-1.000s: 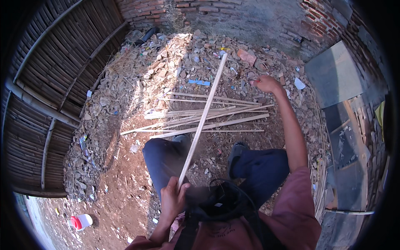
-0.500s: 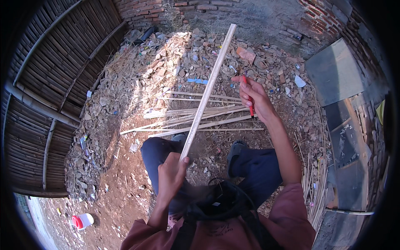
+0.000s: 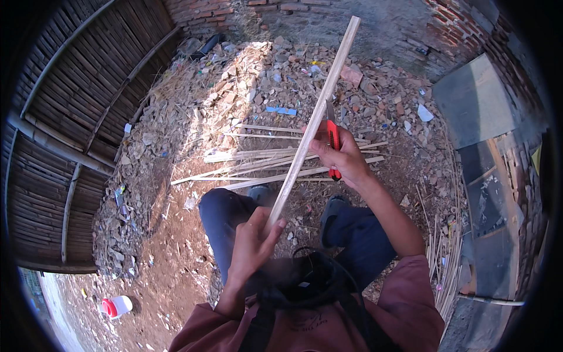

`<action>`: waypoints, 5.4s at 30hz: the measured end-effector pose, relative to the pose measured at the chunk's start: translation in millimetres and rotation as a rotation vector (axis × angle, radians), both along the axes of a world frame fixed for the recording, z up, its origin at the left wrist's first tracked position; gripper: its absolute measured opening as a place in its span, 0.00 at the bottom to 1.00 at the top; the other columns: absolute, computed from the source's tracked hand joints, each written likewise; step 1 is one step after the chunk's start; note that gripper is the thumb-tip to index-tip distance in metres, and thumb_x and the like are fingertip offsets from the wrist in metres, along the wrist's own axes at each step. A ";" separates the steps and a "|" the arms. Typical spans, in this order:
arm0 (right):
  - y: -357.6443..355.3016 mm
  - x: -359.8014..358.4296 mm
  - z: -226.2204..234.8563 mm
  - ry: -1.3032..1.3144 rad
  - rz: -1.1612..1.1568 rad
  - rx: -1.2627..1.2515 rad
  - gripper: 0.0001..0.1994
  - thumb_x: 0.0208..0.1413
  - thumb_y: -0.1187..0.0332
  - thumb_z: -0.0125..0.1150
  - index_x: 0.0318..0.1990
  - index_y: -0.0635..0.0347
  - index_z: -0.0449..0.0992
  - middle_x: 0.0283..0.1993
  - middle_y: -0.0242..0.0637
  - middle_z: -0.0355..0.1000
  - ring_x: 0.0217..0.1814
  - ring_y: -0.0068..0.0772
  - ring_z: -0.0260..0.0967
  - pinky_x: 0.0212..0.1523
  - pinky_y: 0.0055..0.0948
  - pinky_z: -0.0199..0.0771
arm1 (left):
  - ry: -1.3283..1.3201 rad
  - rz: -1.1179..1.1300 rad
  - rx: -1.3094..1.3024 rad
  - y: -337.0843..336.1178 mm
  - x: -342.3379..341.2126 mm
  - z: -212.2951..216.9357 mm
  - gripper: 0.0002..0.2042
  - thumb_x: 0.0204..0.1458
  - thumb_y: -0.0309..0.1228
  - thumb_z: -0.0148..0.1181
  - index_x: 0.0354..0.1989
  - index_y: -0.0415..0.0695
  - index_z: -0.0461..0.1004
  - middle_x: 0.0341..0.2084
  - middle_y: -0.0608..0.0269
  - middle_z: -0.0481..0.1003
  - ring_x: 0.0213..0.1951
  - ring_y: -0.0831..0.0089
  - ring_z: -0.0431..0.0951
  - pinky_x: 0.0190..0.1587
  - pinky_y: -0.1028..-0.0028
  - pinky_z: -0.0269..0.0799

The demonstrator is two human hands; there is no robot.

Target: The person whittles and thins down long bamboo slats using a small red utility knife while sitting outdoors.

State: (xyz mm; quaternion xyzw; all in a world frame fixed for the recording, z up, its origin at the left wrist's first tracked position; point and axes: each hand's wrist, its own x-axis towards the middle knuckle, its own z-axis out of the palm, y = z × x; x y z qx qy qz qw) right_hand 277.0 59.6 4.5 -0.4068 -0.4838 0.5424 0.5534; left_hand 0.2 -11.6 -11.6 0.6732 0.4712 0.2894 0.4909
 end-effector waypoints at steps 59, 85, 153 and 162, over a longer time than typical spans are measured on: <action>-40.0 -58.7 -18.9 -0.928 -0.095 0.798 0.14 0.63 0.58 0.69 0.50 0.54 0.82 0.32 0.34 0.78 0.27 0.39 0.80 0.25 0.37 0.78 | -0.281 0.231 0.072 8.7 18.2 15.2 0.14 0.62 0.34 0.73 0.43 0.36 0.78 0.24 0.72 0.78 0.26 0.89 0.70 0.28 0.81 0.64; -44.4 -73.3 -7.8 -1.017 -0.303 0.764 0.10 0.63 0.58 0.69 0.43 0.52 0.80 0.30 0.32 0.78 0.26 0.36 0.80 0.25 0.36 0.78 | -0.352 0.331 -0.008 15.8 24.7 7.2 0.09 0.63 0.30 0.70 0.45 0.37 0.83 0.28 0.74 0.79 0.29 0.90 0.70 0.30 0.82 0.64; 13.3 -6.6 -19.1 0.053 -0.221 -0.066 0.15 0.70 0.61 0.67 0.53 0.65 0.80 0.27 0.22 0.66 0.18 0.08 0.52 0.19 0.19 0.49 | 0.042 0.093 0.071 -13.3 -3.5 -28.6 0.12 0.68 0.34 0.64 0.42 0.37 0.73 0.19 0.67 0.74 0.23 0.83 0.68 0.25 0.74 0.64; 9.1 -4.3 -8.3 0.053 -0.146 0.009 0.15 0.74 0.59 0.58 0.53 0.63 0.79 0.32 0.29 0.74 0.18 0.08 0.52 0.19 0.18 0.49 | -0.087 0.039 0.031 4.9 8.8 -25.7 0.09 0.70 0.33 0.61 0.47 0.39 0.73 0.23 0.73 0.72 0.24 0.88 0.67 0.25 0.79 0.62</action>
